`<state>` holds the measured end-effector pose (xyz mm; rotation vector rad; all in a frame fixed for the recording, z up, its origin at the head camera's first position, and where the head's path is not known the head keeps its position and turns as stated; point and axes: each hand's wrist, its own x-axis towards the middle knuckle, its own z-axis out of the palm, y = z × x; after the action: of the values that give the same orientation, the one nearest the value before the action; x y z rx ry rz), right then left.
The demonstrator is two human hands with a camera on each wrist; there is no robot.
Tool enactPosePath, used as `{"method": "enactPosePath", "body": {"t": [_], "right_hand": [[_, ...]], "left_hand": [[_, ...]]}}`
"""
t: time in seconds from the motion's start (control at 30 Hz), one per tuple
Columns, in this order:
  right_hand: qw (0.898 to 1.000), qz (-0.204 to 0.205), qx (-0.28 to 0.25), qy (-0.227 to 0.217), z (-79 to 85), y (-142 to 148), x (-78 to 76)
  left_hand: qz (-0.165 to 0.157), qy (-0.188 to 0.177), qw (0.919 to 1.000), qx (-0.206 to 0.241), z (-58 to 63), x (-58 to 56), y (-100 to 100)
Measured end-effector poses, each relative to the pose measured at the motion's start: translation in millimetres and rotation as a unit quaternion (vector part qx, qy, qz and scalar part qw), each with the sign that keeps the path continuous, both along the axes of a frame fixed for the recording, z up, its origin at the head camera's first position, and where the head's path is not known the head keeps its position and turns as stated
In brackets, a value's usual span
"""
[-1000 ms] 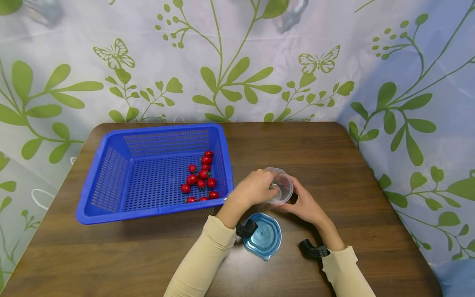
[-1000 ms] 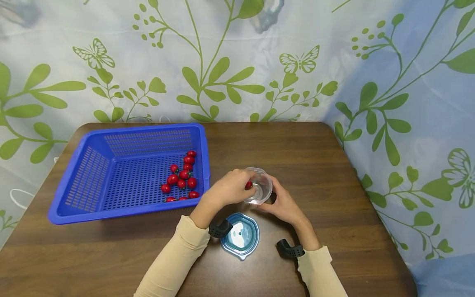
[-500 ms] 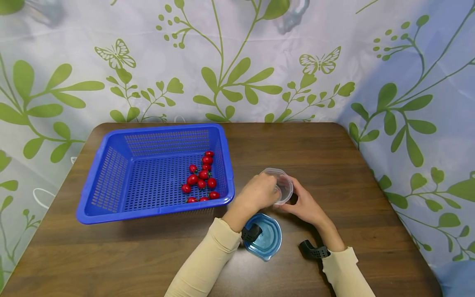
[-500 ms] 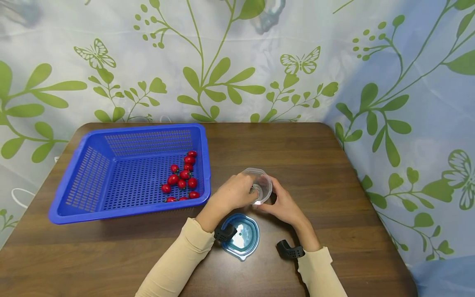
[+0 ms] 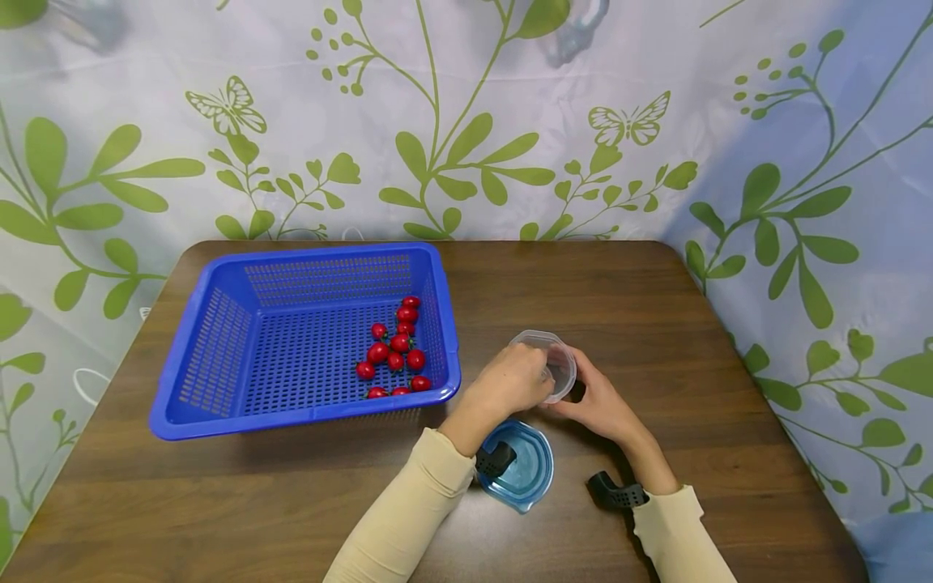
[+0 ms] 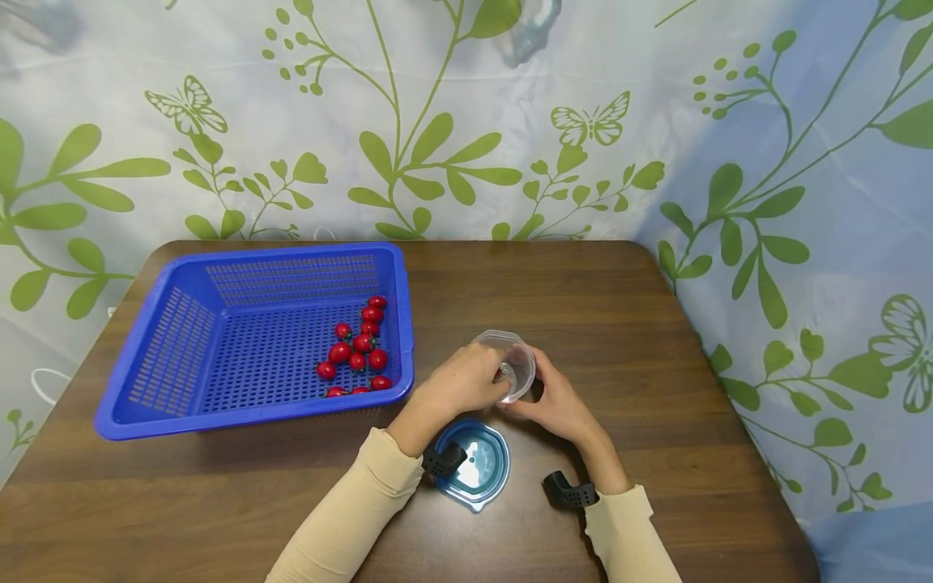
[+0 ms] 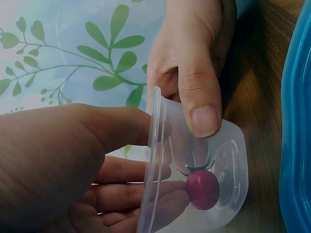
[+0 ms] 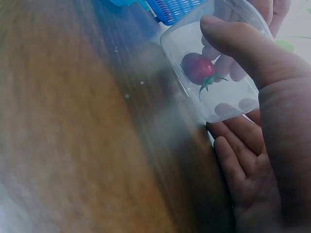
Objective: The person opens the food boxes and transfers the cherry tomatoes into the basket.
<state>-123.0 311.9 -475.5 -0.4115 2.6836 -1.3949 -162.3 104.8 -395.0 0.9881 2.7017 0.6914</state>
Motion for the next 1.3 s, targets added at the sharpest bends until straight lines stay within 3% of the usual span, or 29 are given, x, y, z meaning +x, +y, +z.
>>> {"method": "enactPosePath", "body": {"t": [0.3, 0.57, 0.97, 1.3], "right_hand": [[1.0, 0.006, 0.0, 0.007, -1.0, 1.3, -0.5], [1.0, 0.007, -0.002, 0.008, -2.6, 1.3, -1.7], [1.0, 0.005, -0.006, 0.007, -2.1, 1.1, -1.0], [1.0, -0.002, 0.007, 0.004, -2.0, 0.3, -1.2]], "left_hand": [[-0.014, -0.002, 0.9999, -0.006, -6.4, 0.1, 6.4], [-0.018, -0.035, 0.999, -0.021, -5.1, 1.5, 6.2], [-0.06, -0.077, 0.9952, 0.008, -5.4, -1.8, 3.4], [-0.079, -0.08, 0.9931, 0.036, -7.0, -4.5, 4.6]]}}
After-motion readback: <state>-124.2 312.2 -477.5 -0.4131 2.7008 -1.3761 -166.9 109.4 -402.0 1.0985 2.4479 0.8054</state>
